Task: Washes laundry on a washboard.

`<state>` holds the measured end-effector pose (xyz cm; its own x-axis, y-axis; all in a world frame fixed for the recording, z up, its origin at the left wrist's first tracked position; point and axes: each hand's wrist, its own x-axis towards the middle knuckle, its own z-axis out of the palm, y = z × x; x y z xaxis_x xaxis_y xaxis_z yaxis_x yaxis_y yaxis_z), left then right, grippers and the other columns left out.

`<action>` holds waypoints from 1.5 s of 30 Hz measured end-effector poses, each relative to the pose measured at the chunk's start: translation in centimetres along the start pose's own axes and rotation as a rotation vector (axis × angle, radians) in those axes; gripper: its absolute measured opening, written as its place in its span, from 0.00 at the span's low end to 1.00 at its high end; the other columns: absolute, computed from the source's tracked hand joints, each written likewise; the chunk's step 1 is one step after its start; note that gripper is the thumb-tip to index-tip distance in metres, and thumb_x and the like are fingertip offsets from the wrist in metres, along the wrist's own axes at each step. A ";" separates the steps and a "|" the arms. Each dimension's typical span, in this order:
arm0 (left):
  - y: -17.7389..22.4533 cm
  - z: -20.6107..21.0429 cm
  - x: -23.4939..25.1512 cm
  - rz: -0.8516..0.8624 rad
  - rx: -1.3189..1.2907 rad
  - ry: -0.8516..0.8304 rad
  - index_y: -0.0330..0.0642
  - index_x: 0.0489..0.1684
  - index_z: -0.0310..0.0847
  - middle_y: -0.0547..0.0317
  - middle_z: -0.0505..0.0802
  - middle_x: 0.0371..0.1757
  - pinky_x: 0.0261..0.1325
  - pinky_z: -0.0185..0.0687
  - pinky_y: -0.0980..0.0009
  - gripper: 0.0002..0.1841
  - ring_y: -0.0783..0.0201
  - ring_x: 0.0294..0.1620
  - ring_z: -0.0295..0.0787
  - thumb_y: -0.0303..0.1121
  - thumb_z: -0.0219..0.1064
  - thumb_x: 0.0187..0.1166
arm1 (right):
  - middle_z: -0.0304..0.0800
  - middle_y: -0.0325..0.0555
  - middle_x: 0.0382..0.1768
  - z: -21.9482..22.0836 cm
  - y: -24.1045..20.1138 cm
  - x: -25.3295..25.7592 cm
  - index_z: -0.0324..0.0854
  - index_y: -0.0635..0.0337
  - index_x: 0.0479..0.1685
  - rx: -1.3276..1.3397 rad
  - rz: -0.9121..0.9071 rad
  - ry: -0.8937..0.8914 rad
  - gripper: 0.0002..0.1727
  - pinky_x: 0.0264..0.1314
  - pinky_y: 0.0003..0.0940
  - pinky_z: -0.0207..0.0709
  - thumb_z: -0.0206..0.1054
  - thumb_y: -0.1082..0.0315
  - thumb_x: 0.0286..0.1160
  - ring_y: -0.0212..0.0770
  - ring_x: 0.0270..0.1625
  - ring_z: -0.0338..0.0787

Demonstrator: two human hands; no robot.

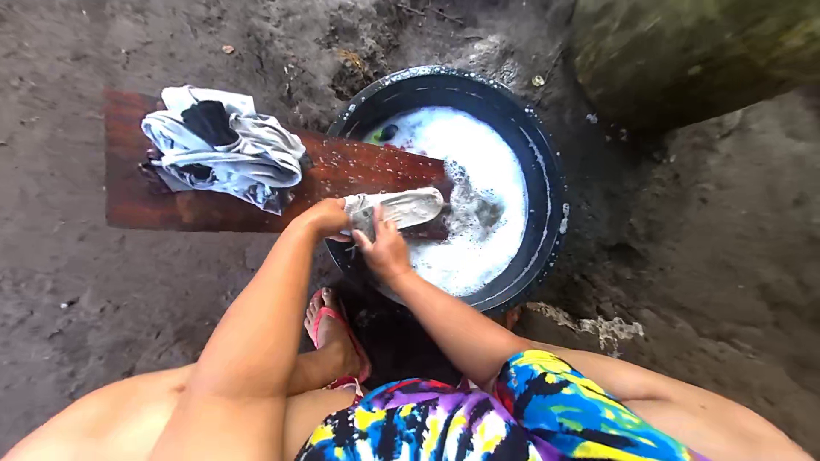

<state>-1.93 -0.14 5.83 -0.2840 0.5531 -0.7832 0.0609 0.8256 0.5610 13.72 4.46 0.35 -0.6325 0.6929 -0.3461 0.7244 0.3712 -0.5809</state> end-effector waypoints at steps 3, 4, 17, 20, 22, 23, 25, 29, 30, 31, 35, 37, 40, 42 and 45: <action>-0.2 0.2 -0.1 0.004 0.005 -0.002 0.37 0.78 0.72 0.37 0.86 0.68 0.62 0.87 0.48 0.26 0.46 0.61 0.89 0.16 0.60 0.77 | 0.79 0.69 0.74 -1.9 5.1 2.1 0.50 0.52 0.97 0.004 0.132 0.058 0.44 0.67 0.67 0.80 0.59 0.41 0.85 0.68 0.69 0.86; -0.1 0.3 0.0 0.004 0.011 0.005 0.37 0.77 0.72 0.37 0.86 0.68 0.61 0.88 0.48 0.26 0.46 0.61 0.90 0.16 0.61 0.77 | 0.78 0.69 0.75 -2.7 7.0 3.1 0.49 0.52 0.97 0.016 0.217 0.116 0.44 0.70 0.67 0.78 0.59 0.42 0.86 0.69 0.71 0.84; 0.4 0.4 0.1 0.003 0.112 0.032 0.36 0.78 0.72 0.36 0.86 0.68 0.61 0.89 0.44 0.25 0.43 0.62 0.90 0.19 0.61 0.78 | 0.76 0.68 0.78 -2.6 4.4 3.1 0.54 0.55 0.95 0.041 0.209 0.119 0.43 0.76 0.65 0.74 0.58 0.42 0.87 0.66 0.76 0.80; 0.5 0.4 0.4 0.010 0.077 0.008 0.35 0.77 0.71 0.35 0.86 0.67 0.62 0.88 0.43 0.24 0.43 0.62 0.90 0.19 0.61 0.79 | 0.79 0.64 0.74 -1.4 0.6 0.9 0.53 0.52 0.95 0.016 0.020 -0.025 0.44 0.68 0.64 0.80 0.61 0.41 0.84 0.63 0.69 0.86; 0.4 0.3 0.2 0.000 0.071 0.001 0.34 0.77 0.71 0.34 0.85 0.68 0.62 0.88 0.44 0.25 0.42 0.63 0.89 0.18 0.60 0.79 | 0.79 0.65 0.75 -2.0 2.4 1.9 0.54 0.52 0.95 0.005 0.050 -0.016 0.43 0.70 0.65 0.78 0.60 0.41 0.85 0.64 0.72 0.84; 0.4 0.2 0.2 -0.002 0.073 0.003 0.34 0.77 0.71 0.34 0.85 0.68 0.62 0.88 0.44 0.24 0.42 0.63 0.89 0.18 0.60 0.80 | 0.78 0.66 0.77 -2.5 4.1 2.9 0.55 0.54 0.95 0.007 0.110 0.030 0.43 0.74 0.65 0.75 0.59 0.41 0.86 0.65 0.75 0.82; 0.5 0.3 0.3 -0.002 0.081 0.015 0.35 0.78 0.71 0.35 0.85 0.68 0.61 0.88 0.44 0.25 0.43 0.63 0.89 0.19 0.59 0.80 | 0.76 0.64 0.79 -3.0 6.3 4.5 0.54 0.53 0.95 0.019 0.200 0.143 0.43 0.79 0.63 0.73 0.59 0.41 0.86 0.63 0.79 0.79; 0.5 0.4 0.3 -0.003 0.078 0.012 0.36 0.76 0.72 0.35 0.86 0.67 0.61 0.88 0.44 0.24 0.43 0.61 0.90 0.19 0.61 0.80 | 0.81 0.64 0.73 -1.2 1.1 1.3 0.53 0.52 0.95 0.023 -0.003 0.019 0.44 0.69 0.64 0.80 0.62 0.43 0.84 0.62 0.70 0.86; 0.4 0.4 0.3 0.001 0.073 0.009 0.35 0.76 0.72 0.35 0.86 0.66 0.61 0.88 0.45 0.23 0.43 0.61 0.90 0.20 0.61 0.80 | 0.81 0.63 0.71 -1.0 0.8 1.1 0.53 0.50 0.96 0.023 -0.034 -0.009 0.44 0.66 0.64 0.82 0.62 0.42 0.84 0.62 0.68 0.87; 0.3 0.3 0.2 0.001 0.073 0.006 0.35 0.76 0.71 0.35 0.86 0.67 0.62 0.88 0.45 0.24 0.43 0.62 0.90 0.19 0.61 0.80 | 0.81 0.63 0.71 -1.3 1.7 1.6 0.52 0.49 0.96 0.012 -0.027 -0.009 0.44 0.65 0.65 0.81 0.61 0.42 0.84 0.63 0.68 0.86; 0.3 0.3 0.3 0.000 0.089 0.025 0.36 0.77 0.72 0.34 0.85 0.68 0.61 0.88 0.45 0.25 0.42 0.61 0.90 0.18 0.60 0.79 | 0.78 0.65 0.77 -3.6 7.6 5.4 0.50 0.50 0.97 0.033 0.267 0.188 0.43 0.75 0.65 0.74 0.58 0.41 0.86 0.65 0.76 0.81; 0.5 0.5 0.4 -0.016 0.091 0.018 0.36 0.78 0.71 0.34 0.85 0.68 0.60 0.88 0.45 0.26 0.43 0.61 0.90 0.18 0.60 0.78 | 0.77 0.67 0.77 -2.7 5.5 4.0 0.49 0.53 0.96 0.037 0.191 0.171 0.44 0.74 0.64 0.76 0.59 0.43 0.86 0.65 0.75 0.82; 0.3 0.3 0.4 -0.023 0.056 0.014 0.35 0.76 0.72 0.35 0.87 0.65 0.60 0.90 0.47 0.25 0.45 0.59 0.92 0.19 0.62 0.78 | 0.82 0.64 0.70 -0.2 0.7 0.9 0.51 0.51 0.96 0.023 -0.056 0.026 0.45 0.63 0.63 0.83 0.62 0.42 0.83 0.62 0.65 0.88; 0.1 0.3 0.3 -0.021 0.041 0.005 0.36 0.77 0.71 0.35 0.86 0.66 0.61 0.88 0.46 0.25 0.45 0.60 0.91 0.18 0.61 0.78 | 0.81 0.65 0.72 -1.2 3.0 1.7 0.52 0.50 0.96 -0.003 -0.004 0.043 0.43 0.64 0.64 0.82 0.60 0.42 0.85 0.64 0.67 0.87; 0.4 0.4 0.2 -0.017 0.053 0.032 0.36 0.77 0.72 0.34 0.85 0.68 0.62 0.87 0.43 0.26 0.42 0.62 0.90 0.17 0.60 0.78 | 0.77 0.67 0.77 -4.0 8.9 5.3 0.50 0.51 0.97 0.026 0.304 0.217 0.43 0.74 0.65 0.75 0.57 0.41 0.87 0.66 0.75 0.82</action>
<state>-1.56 0.35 5.76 -0.3162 0.5358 -0.7829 0.1057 0.8400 0.5322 17.95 13.89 -3.68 -0.3146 0.8851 -0.3430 0.8615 0.1145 -0.4947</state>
